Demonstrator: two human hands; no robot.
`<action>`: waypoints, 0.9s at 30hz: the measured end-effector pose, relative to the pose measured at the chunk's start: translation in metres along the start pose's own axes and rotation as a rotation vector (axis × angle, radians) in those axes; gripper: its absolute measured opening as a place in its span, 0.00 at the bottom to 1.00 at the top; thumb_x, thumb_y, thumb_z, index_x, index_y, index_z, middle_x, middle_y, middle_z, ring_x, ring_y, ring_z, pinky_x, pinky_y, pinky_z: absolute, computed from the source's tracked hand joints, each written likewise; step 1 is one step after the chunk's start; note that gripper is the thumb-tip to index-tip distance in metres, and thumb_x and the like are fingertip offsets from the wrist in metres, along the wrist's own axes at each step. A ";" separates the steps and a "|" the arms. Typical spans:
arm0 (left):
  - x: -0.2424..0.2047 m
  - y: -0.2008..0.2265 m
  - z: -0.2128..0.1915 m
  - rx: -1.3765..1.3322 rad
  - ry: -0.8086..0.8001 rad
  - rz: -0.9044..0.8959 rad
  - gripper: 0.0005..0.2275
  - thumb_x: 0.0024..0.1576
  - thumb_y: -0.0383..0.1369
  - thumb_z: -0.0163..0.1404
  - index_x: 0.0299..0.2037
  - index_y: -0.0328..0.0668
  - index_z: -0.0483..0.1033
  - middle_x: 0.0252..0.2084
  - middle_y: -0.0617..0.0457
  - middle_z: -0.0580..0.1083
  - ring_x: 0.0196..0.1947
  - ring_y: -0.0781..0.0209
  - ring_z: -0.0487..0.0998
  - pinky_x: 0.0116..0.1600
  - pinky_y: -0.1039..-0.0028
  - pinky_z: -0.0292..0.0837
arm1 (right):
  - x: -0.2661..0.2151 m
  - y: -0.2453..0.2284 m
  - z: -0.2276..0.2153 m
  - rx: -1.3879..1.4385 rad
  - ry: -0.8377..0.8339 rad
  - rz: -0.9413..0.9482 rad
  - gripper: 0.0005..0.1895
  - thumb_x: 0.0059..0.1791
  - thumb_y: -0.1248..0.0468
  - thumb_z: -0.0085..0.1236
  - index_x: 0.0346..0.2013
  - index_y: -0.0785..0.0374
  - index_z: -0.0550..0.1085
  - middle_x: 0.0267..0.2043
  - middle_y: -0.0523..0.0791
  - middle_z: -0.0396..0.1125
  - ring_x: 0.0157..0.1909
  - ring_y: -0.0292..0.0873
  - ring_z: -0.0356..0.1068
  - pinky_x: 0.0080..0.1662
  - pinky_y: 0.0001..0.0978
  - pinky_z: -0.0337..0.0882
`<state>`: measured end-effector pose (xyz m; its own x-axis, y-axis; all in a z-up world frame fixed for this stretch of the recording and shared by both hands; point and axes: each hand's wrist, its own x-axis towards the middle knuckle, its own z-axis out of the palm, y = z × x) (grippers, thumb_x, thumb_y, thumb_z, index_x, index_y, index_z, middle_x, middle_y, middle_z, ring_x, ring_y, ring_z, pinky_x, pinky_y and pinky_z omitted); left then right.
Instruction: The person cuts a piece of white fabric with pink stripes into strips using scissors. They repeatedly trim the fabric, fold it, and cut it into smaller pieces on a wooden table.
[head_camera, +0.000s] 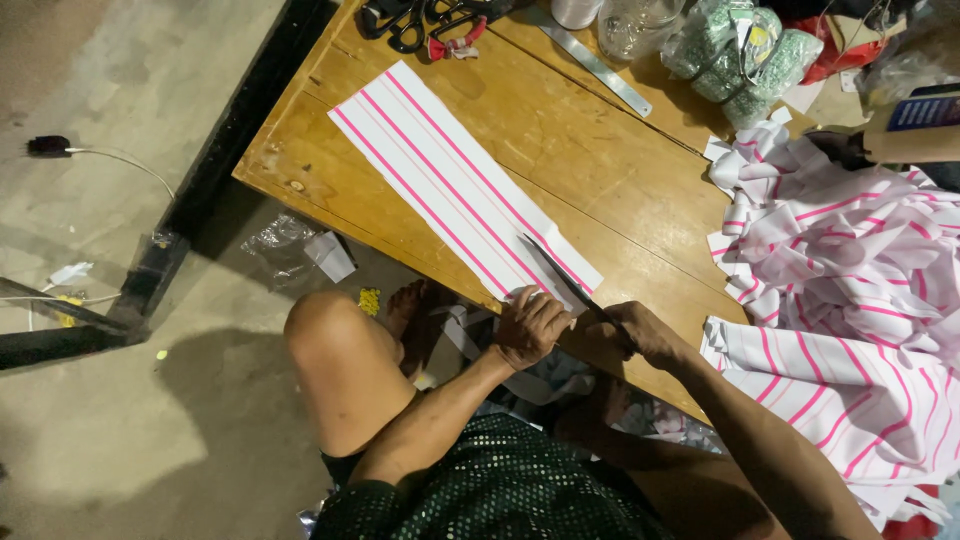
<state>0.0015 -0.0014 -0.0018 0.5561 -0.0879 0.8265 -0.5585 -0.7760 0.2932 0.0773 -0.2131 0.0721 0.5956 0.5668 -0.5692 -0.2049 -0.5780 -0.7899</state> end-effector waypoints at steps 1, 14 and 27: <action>0.003 0.000 -0.002 0.001 0.002 -0.002 0.07 0.64 0.32 0.49 0.32 0.46 0.71 0.30 0.54 0.66 0.35 0.57 0.74 0.56 0.60 0.67 | 0.001 0.006 -0.002 -0.003 -0.001 0.001 0.23 0.47 0.50 0.66 0.16 0.61 0.71 0.08 0.46 0.63 0.12 0.40 0.67 0.18 0.24 0.64; 0.016 0.000 -0.015 -0.031 0.023 0.037 0.12 0.63 0.26 0.43 0.24 0.43 0.68 0.28 0.51 0.67 0.35 0.54 0.76 0.51 0.63 0.71 | 0.033 -0.003 -0.006 -0.060 -0.059 0.007 0.25 0.45 0.46 0.66 0.17 0.62 0.71 0.09 0.48 0.65 0.14 0.43 0.71 0.20 0.25 0.66; 0.009 0.001 -0.006 0.003 0.074 0.041 0.14 0.62 0.26 0.43 0.22 0.46 0.69 0.24 0.52 0.65 0.30 0.53 0.75 0.51 0.62 0.73 | 0.033 -0.082 0.011 -0.036 -0.029 0.027 0.24 0.46 0.49 0.66 0.16 0.64 0.72 0.09 0.47 0.62 0.14 0.42 0.67 0.22 0.26 0.65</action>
<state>0.0018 0.0004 0.0087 0.4860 -0.0734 0.8709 -0.5776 -0.7748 0.2570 0.1053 -0.1409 0.1156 0.5673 0.5673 -0.5970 -0.1919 -0.6138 -0.7657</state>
